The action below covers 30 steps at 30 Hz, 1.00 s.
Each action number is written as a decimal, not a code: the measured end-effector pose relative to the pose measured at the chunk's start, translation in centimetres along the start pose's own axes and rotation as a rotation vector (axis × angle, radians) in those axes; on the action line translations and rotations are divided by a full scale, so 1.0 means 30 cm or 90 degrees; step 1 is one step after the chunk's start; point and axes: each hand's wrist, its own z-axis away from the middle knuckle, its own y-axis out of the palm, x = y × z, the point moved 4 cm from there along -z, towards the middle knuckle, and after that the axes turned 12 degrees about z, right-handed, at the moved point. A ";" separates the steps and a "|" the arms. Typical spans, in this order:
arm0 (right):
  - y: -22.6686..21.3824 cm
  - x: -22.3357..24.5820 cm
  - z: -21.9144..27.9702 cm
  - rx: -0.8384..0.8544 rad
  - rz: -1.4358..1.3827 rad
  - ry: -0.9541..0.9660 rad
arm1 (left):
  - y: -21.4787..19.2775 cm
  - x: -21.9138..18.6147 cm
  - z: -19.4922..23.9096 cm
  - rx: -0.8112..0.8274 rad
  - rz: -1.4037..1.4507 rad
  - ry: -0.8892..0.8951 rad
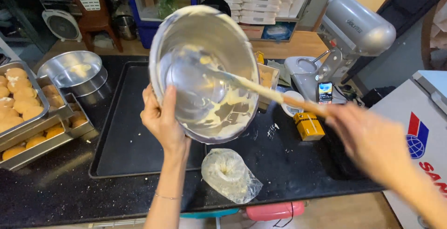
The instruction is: The person fills small round pastries with a white cream using a piping bag. They pick up pastries from a tray, squeeze cream into them, and place the filled items into a metal container. The person also refills the piping bag from a mixing bowl using a spatula.
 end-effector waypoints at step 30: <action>0.743 0.349 0.442 0.627 -1.036 0.083 | -0.159 0.310 0.060 0.258 0.050 0.004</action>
